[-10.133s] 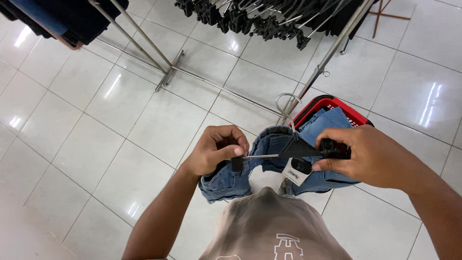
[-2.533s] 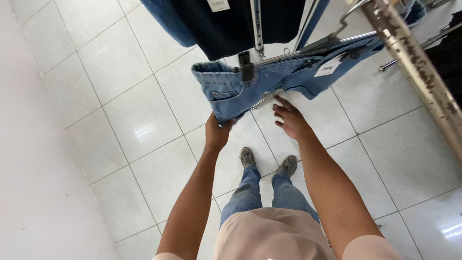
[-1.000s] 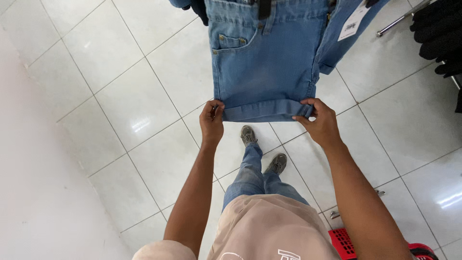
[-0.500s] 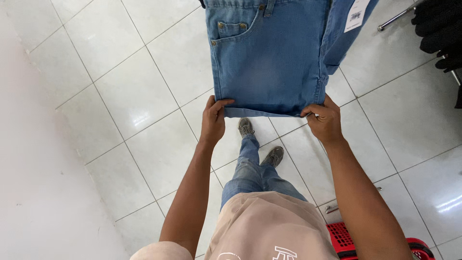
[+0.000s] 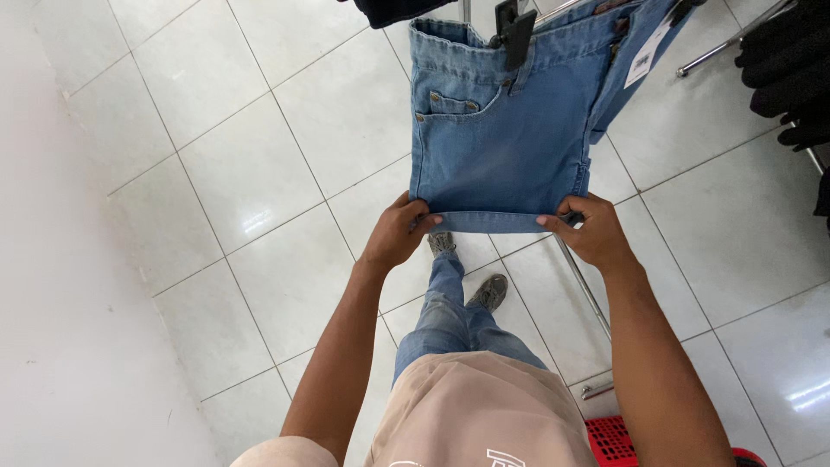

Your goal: The person takes denim shorts from a red and black plastic basket, attaches them to a black hanger using the built-in clips, and hangs the garment on a metal clothing rack.

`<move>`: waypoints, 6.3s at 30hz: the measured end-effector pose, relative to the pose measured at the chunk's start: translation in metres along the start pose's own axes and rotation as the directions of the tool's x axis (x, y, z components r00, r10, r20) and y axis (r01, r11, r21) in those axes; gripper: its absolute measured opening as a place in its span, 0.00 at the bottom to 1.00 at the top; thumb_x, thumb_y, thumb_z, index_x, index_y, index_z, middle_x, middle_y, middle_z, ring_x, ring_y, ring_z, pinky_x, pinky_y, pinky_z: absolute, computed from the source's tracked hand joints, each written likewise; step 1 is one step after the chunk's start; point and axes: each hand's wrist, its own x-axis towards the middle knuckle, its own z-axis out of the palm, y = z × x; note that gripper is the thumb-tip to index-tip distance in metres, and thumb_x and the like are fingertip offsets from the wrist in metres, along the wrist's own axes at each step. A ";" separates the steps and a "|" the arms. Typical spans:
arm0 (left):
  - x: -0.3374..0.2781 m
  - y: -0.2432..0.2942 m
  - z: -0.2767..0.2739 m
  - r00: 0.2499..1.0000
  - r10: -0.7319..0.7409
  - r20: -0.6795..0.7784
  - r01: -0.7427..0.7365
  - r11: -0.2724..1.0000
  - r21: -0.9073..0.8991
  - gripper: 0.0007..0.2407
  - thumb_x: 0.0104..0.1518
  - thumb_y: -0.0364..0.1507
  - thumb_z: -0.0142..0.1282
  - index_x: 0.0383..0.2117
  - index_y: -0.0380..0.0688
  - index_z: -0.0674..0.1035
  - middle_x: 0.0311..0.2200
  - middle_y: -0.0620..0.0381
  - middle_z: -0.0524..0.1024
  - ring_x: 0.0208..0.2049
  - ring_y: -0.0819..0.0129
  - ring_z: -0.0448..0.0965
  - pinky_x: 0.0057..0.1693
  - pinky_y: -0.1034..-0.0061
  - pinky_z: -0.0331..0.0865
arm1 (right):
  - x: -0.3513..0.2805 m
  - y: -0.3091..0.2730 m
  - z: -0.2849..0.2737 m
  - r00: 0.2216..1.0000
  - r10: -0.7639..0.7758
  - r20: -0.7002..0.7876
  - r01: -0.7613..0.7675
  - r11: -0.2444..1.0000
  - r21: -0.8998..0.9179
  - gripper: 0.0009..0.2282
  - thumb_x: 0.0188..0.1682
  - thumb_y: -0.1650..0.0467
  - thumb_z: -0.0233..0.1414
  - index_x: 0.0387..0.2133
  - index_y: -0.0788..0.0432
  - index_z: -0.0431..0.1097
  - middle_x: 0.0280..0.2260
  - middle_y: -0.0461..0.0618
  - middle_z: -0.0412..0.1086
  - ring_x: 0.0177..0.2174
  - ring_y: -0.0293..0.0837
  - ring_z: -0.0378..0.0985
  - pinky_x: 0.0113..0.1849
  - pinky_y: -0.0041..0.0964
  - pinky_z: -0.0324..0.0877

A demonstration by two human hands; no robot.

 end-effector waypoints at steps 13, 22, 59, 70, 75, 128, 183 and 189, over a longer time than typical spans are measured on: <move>0.011 0.028 0.010 0.801 -0.599 -0.015 0.272 0.386 -0.881 0.40 0.47 0.18 0.76 0.66 0.49 0.61 0.46 0.47 0.80 0.43 0.61 0.84 0.49 0.73 0.83 | 0.029 0.011 0.041 0.804 0.594 -0.021 -0.267 0.393 0.880 0.26 0.48 0.78 0.65 0.56 0.55 0.59 0.39 0.48 0.78 0.39 0.40 0.85 0.47 0.39 0.85; 0.021 -0.015 0.033 0.620 -0.742 0.254 0.190 -0.172 -0.966 0.09 0.53 0.24 0.75 0.34 0.53 0.84 0.30 0.58 0.84 0.36 0.59 0.88 0.56 0.54 0.82 | 0.038 0.034 0.044 0.736 0.654 0.172 -0.389 0.202 0.899 0.04 0.52 0.70 0.63 0.38 0.52 0.77 0.33 0.50 0.82 0.34 0.49 0.89 0.39 0.47 0.87; 0.052 -0.023 0.044 0.673 -0.733 0.095 -0.087 -0.206 -0.975 0.10 0.62 0.35 0.68 0.47 0.64 0.83 0.46 0.66 0.86 0.47 0.63 0.88 0.63 0.52 0.79 | 0.050 -0.006 0.087 0.791 0.599 0.125 -0.443 0.420 0.792 0.14 0.46 0.77 0.66 0.44 0.56 0.74 0.34 0.45 0.78 0.34 0.43 0.87 0.40 0.41 0.87; 0.068 -0.064 0.049 0.671 -0.734 0.106 0.004 -0.140 -0.990 0.08 0.65 0.32 0.63 0.47 0.62 0.80 0.39 0.67 0.85 0.39 0.65 0.89 0.53 0.59 0.84 | 0.050 0.004 0.072 0.845 0.513 0.147 -0.433 0.498 0.751 0.10 0.47 0.76 0.65 0.39 0.56 0.73 0.33 0.45 0.78 0.35 0.43 0.86 0.39 0.41 0.85; 0.085 -0.072 -0.010 0.686 -0.727 0.038 -0.026 -0.077 -0.997 0.08 0.66 0.30 0.60 0.49 0.58 0.79 0.38 0.61 0.86 0.38 0.61 0.90 0.49 0.59 0.86 | 0.067 0.145 0.012 0.668 0.540 -0.513 -0.207 0.796 0.568 0.14 0.57 0.69 0.65 0.33 0.46 0.63 0.24 0.38 0.68 0.18 0.32 0.68 0.23 0.23 0.63; 0.116 0.006 0.187 0.815 -0.429 0.390 0.544 0.332 -0.771 0.11 0.63 0.36 0.68 0.45 0.46 0.83 0.34 0.58 0.83 0.41 0.67 0.84 0.50 0.66 0.77 | -0.105 0.029 -0.087 0.613 0.557 -0.560 -0.330 0.825 0.460 0.07 0.57 0.71 0.64 0.35 0.56 0.72 0.28 0.41 0.66 0.30 0.31 0.68 0.32 0.31 0.66; 0.166 -0.001 0.050 0.903 0.315 0.291 -0.237 0.932 -0.274 0.15 0.60 0.37 0.69 0.47 0.51 0.77 0.39 0.53 0.75 0.37 0.53 0.83 0.42 0.64 0.73 | -0.087 0.021 0.036 0.708 0.408 -0.576 -0.270 0.910 0.313 0.36 0.38 0.82 0.67 0.66 0.61 0.68 0.54 0.53 0.56 0.54 0.50 0.65 0.55 0.47 0.71; 0.154 -0.018 0.060 0.866 0.430 0.255 -0.490 0.832 0.261 0.16 0.62 0.26 0.56 0.55 0.49 0.69 0.47 0.46 0.81 0.34 0.46 0.88 0.38 0.56 0.85 | -0.078 0.003 0.039 0.611 0.228 -0.758 -0.369 0.929 -0.018 0.23 0.46 0.85 0.63 0.56 0.61 0.75 0.48 0.55 0.62 0.47 0.63 0.74 0.46 0.50 0.79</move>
